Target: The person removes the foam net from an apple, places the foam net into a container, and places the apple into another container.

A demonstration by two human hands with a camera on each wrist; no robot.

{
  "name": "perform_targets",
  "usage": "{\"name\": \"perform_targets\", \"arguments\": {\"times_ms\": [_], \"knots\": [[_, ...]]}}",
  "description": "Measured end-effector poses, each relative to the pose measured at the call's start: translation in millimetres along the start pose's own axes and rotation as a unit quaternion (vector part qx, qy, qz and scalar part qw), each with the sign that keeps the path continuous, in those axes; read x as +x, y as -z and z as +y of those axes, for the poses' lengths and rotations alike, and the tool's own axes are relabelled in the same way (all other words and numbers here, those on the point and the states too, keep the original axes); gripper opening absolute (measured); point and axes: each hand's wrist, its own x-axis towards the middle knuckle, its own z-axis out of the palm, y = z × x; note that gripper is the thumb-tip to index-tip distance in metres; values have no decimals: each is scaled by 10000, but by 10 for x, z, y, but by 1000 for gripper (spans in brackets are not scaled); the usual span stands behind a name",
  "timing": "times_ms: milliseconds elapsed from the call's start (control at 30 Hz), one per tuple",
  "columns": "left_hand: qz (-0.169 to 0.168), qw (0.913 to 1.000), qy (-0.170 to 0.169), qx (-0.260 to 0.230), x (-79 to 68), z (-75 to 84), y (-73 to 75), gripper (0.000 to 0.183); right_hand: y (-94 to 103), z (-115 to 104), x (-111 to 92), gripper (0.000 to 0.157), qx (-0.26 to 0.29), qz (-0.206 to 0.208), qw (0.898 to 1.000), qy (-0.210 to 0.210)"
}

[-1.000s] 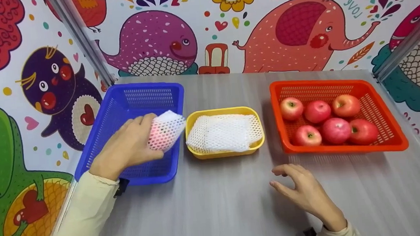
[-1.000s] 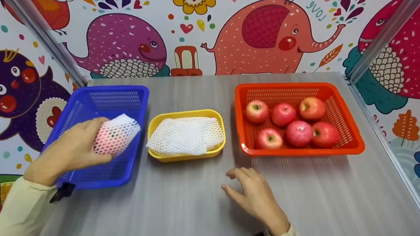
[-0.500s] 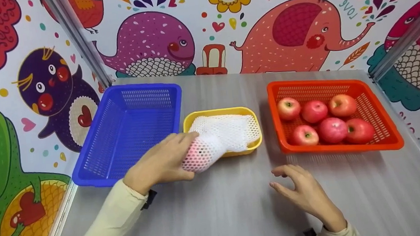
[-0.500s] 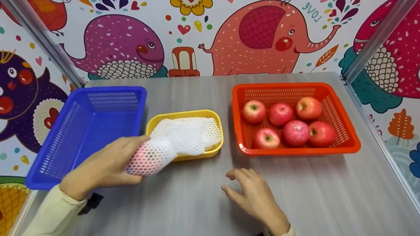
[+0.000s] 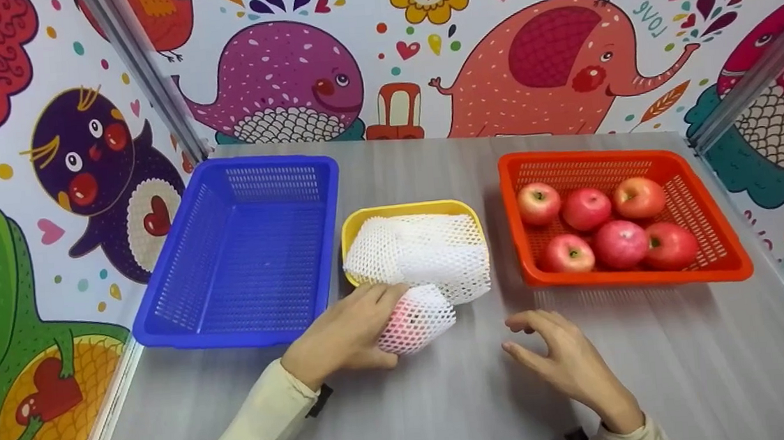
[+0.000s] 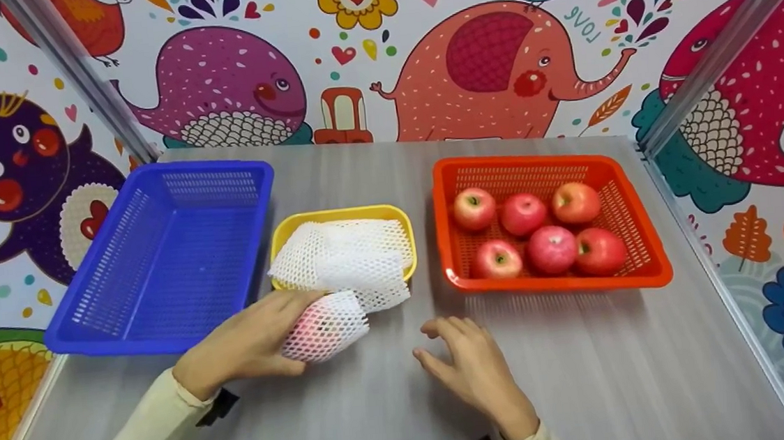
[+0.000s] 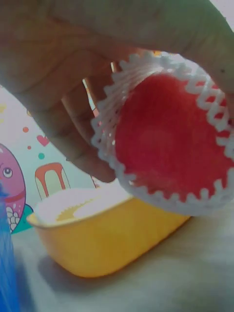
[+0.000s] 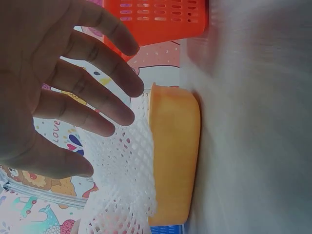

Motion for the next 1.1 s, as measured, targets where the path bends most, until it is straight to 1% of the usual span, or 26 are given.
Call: {"name": "perform_targets", "arguments": {"times_ms": [233, 367, 467, 567, 633, 700, 767, 867, 933, 1033, 1100], "knots": [[233, 9993, 174, -218, -31, -48, -185, 93, -59, 5, -11, 27, 68, -43, 9999, 62], [159, 9985, 241, -474, -53, -50, -288, 94, -93, 12, -21, 26, 83, -58, 9998, 157], [104, 9971, 279, -694, -55, -47, -312, 94, -113, 28, -18, 25, 138, -38, 9997, 221], [147, 9957, 292, -864, -46, -50, -293, 95, -131, 44, 1, 25, 168, -36, 9996, 245], [239, 9954, 241, -896, -30, -53, -279, 95, -144, 58, 25, 25, 175, -76, 9995, 237], [366, 9954, 163, -867, -8, -52, -258, 94, -152, 69, 65, 26, 151, -108, 9995, 261], [538, 9957, 67, -746, 19, -53, -231, 92, -156, 79, 119, 30, 150, -87, 9992, 372], [800, 9951, -37, -582, 54, -63, -170, 89, -155, 84, 234, 37, 145, -8, 9978, 640], [937, 9943, -38, -499, 65, -75, -125, 88, -154, 80, 323, 41, 127, 49, 9964, 833], [1052, 9934, 32, -451, 66, -88, -65, 87, -153, 71, 461, 44, 94, 65, 9956, 935], [1101, 9930, 64, -433, 59, -88, -26, 87, -153, 63, 550, 46, 58, 16, 9959, 901]]}}
